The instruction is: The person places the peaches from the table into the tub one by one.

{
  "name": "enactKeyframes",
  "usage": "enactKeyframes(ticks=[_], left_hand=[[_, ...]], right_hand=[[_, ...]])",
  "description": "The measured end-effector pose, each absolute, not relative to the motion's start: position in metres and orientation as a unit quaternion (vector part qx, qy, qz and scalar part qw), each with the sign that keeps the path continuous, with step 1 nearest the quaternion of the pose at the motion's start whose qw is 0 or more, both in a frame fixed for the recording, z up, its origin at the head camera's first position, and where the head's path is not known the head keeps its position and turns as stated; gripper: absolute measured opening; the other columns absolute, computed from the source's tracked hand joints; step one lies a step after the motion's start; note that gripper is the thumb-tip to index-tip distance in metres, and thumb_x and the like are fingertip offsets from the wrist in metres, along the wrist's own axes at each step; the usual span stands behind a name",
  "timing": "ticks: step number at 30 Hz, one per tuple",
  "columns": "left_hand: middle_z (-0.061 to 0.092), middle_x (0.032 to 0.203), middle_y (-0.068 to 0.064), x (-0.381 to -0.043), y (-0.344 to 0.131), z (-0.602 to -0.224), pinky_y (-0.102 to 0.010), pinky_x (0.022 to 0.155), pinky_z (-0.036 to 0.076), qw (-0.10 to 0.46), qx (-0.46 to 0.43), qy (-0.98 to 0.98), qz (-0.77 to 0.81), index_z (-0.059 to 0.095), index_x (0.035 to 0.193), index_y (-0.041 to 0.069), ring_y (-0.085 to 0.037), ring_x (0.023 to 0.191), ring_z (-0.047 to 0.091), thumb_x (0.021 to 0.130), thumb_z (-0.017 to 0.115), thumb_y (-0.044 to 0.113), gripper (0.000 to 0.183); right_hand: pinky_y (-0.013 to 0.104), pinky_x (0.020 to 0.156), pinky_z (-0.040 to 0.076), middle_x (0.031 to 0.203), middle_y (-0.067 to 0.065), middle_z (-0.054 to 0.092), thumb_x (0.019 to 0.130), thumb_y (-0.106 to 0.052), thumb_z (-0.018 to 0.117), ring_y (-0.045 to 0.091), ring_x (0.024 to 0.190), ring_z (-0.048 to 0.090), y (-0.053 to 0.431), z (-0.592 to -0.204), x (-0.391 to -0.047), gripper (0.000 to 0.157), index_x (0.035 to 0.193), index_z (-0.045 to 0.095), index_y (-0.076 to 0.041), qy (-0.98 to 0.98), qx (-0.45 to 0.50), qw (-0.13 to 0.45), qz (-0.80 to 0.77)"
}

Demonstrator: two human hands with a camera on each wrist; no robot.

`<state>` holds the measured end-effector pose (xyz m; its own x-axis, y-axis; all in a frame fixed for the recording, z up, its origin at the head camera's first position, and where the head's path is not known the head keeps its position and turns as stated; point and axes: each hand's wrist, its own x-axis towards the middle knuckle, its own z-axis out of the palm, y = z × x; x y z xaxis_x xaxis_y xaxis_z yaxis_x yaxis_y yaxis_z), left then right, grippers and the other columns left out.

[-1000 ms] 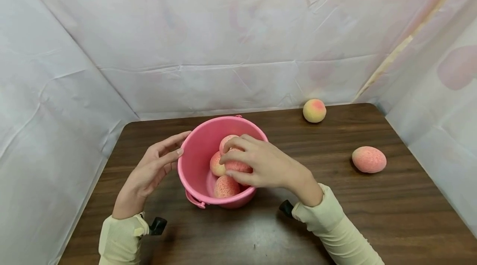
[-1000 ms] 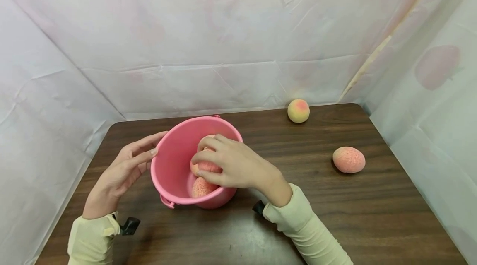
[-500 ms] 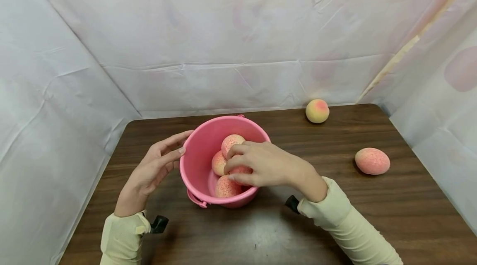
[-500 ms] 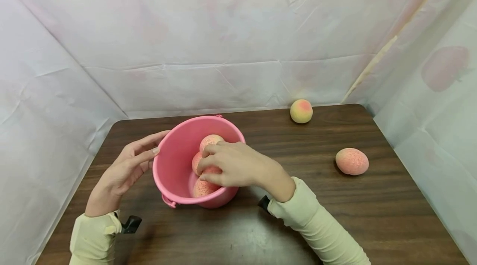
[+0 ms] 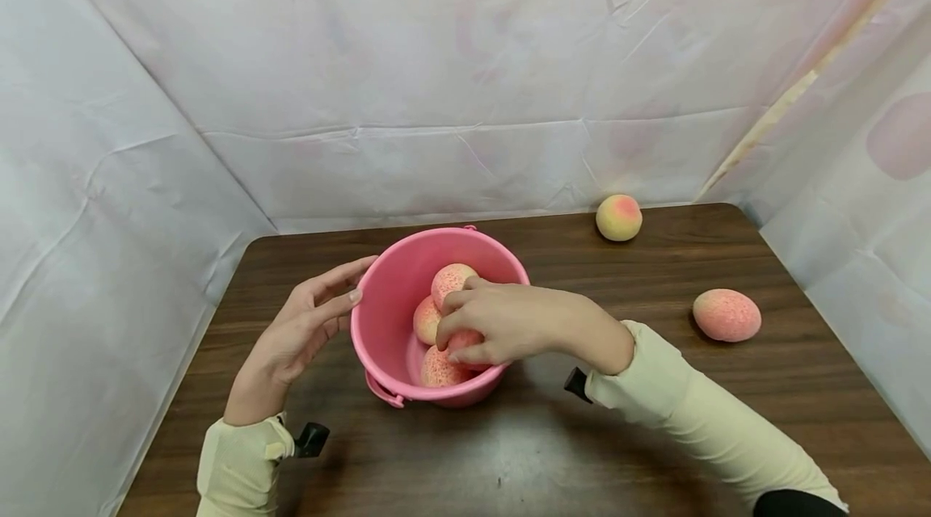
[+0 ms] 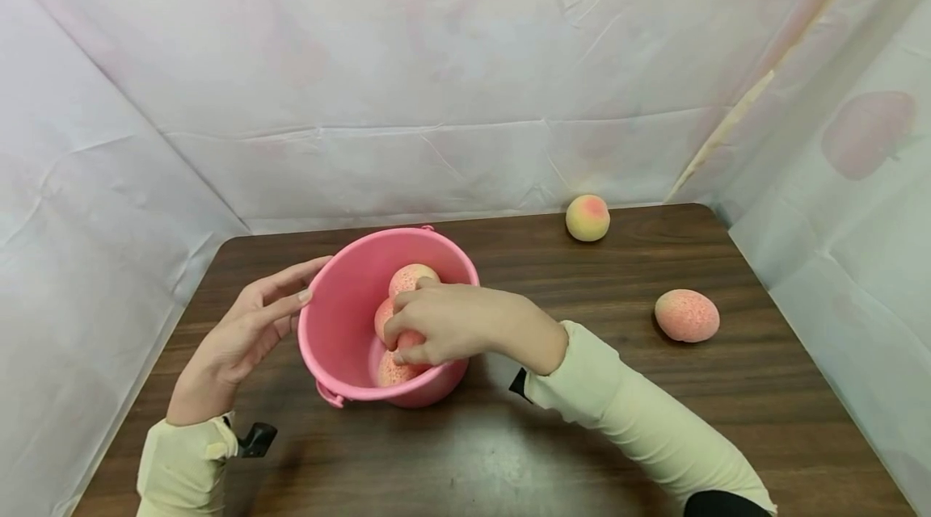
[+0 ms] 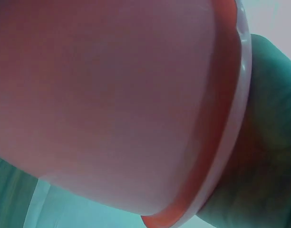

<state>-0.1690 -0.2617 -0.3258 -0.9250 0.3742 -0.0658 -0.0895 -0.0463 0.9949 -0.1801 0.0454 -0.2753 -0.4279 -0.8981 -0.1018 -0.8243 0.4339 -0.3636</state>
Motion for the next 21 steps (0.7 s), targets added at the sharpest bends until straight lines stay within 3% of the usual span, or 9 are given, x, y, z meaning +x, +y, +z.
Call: enactKeyframes(ticks=[3, 10, 16, 21], left_hand=[[0.049, 0.124, -0.014, -0.168, -0.262, -0.326, -0.034, 0.079, 0.062, 0.16, 0.106, 0.67, 0.717, 0.04, 0.15, 0.007, -0.018, 0.102, 0.065, 0.101, 0.052, 0.006, 0.05], [0.05, 0.124, -0.014, -0.167, -0.261, -0.327, -0.035, 0.079, 0.062, 0.16, 0.111, 0.666, 0.72, 0.041, 0.149, 0.007, -0.018, 0.102, 0.065, 0.101, 0.051, 0.005, 0.05], [0.05, 0.123, -0.013, -0.168, -0.26, -0.326, -0.034, 0.079, 0.062, 0.161, 0.113, 0.666, 0.719, 0.041, 0.149, 0.007, -0.018, 0.102, 0.065, 0.101, 0.051, 0.005, 0.05], [0.051, 0.123, -0.012, -0.168, -0.26, -0.326, -0.034, 0.08, 0.062, 0.161, 0.111, 0.667, 0.719, 0.041, 0.149, 0.007, -0.018, 0.103, 0.065, 0.101, 0.052, 0.006, 0.05]], right_hand=[[0.026, 0.087, 0.047, 0.114, -0.014, 0.06, 0.091, -0.037, 0.068, 0.012, 0.104, 0.044, 0.042, -0.273, -0.18, 0.018, 0.109, 0.072, -0.035, 0.834, -0.516, 0.153, -0.121], [0.022, 0.08, 0.049, 0.102, -0.017, 0.064, 0.086, -0.031, 0.075, 0.011, 0.103, 0.051, 0.032, -0.272, -0.179, 0.015, 0.102, 0.075, -0.033, 0.822, -0.533, 0.182, -0.087], [0.014, 0.064, 0.047, 0.085, -0.017, 0.064, 0.084, -0.018, 0.077, 0.003, 0.082, 0.054, 0.028, -0.272, -0.178, 0.012, 0.091, 0.076, -0.028, 0.817, -0.534, 0.2, -0.089], [0.013, 0.062, 0.047, 0.082, -0.019, 0.065, 0.083, -0.015, 0.077, 0.0, 0.076, 0.054, 0.026, -0.272, -0.178, 0.014, 0.091, 0.076, -0.028, 0.817, -0.529, 0.211, -0.093]])
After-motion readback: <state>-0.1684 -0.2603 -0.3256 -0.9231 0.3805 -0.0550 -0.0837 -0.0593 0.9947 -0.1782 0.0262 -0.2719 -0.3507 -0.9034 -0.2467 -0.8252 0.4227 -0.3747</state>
